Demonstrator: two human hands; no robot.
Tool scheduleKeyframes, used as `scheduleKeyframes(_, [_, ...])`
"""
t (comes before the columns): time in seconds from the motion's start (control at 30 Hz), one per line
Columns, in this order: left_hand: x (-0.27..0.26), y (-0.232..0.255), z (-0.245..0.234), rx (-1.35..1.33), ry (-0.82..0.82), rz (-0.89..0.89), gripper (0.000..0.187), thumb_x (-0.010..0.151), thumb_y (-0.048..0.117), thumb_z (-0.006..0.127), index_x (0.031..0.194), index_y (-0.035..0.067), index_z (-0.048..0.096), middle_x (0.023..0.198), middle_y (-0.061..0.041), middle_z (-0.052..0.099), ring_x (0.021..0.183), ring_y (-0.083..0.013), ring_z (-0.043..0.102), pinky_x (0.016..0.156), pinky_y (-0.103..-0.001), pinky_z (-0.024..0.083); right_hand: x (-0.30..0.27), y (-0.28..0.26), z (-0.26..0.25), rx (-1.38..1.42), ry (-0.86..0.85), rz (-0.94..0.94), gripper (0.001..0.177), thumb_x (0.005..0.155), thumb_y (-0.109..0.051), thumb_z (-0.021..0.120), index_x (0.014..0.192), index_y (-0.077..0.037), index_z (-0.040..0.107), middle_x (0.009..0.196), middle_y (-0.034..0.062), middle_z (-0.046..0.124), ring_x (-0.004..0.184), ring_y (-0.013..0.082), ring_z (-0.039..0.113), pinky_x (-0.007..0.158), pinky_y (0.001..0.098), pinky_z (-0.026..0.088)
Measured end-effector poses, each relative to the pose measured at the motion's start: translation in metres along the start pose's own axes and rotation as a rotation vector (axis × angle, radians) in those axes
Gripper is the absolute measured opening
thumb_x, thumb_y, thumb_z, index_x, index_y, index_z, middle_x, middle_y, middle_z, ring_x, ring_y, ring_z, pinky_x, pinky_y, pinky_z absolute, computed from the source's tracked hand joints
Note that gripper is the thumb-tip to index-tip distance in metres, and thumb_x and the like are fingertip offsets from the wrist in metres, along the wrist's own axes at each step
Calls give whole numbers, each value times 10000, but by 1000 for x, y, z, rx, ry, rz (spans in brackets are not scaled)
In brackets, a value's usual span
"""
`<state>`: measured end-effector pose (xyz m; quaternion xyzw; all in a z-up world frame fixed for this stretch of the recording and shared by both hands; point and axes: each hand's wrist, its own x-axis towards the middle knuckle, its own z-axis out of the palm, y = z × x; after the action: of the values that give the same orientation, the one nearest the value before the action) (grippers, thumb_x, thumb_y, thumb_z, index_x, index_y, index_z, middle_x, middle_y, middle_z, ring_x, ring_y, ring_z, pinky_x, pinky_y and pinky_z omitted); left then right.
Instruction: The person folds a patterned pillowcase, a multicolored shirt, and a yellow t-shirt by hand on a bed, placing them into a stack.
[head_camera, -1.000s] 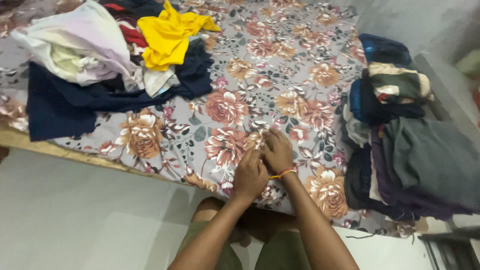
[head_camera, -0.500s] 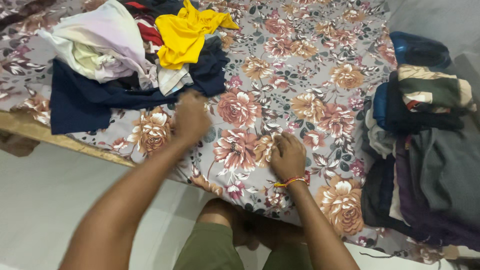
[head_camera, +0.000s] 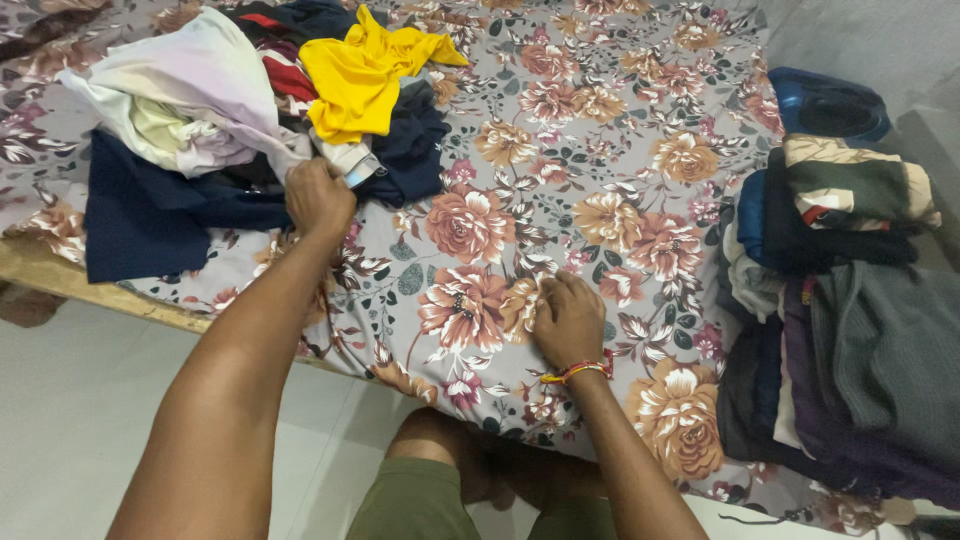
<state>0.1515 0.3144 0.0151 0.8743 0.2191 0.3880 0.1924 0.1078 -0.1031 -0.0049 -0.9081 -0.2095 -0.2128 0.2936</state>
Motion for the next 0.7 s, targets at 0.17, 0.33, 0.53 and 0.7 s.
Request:
scheduleKeyframes(0.17, [-5, 46, -21, -131, 254, 6, 157, 837, 65, 672, 976, 12, 621, 1004, -202, 663, 1018, -418, 608, 911, -503, 437, 0, -2, -1, 1, 15, 1, 343, 834, -191, 621, 1142, -81, 727, 1305, 125, 655, 1278, 314, 558, 1110, 478, 353])
scheduleKeyframes(0.33, [-25, 79, -24, -462, 201, -585, 234, 901, 151, 579, 1093, 17, 587, 1058, -204, 666, 967, -364, 633, 850, -468, 456, -1, 0, -1, 8, 16, -13, 338, 838, -178, 608, 1140, -80, 722, 1301, 120, 662, 1275, 307, 571, 1108, 473, 365])
scheduleKeyframes(0.53, [-70, 91, -14, -873, 157, -685, 298, 1020, 174, 435, 1094, 7, 670, 969, -130, 721, 832, -209, 673, 772, -342, 532, -2, -1, 0, 1, 23, 0, 308, 833, -178, 628, 1111, -95, 731, 1279, 119, 673, 1252, 313, 582, 1095, 481, 373])
scheduleKeyframes(0.7, [-138, 122, -28, -1147, -117, -667, 252, 1023, 164, 469, 1070, 14, 667, 848, -86, 641, 685, -177, 580, 617, -377, 491, -2, -7, -3, -13, 50, -26, 289, 851, -189, 638, 1116, -107, 719, 1268, 119, 683, 1240, 318, 602, 1093, 479, 386])
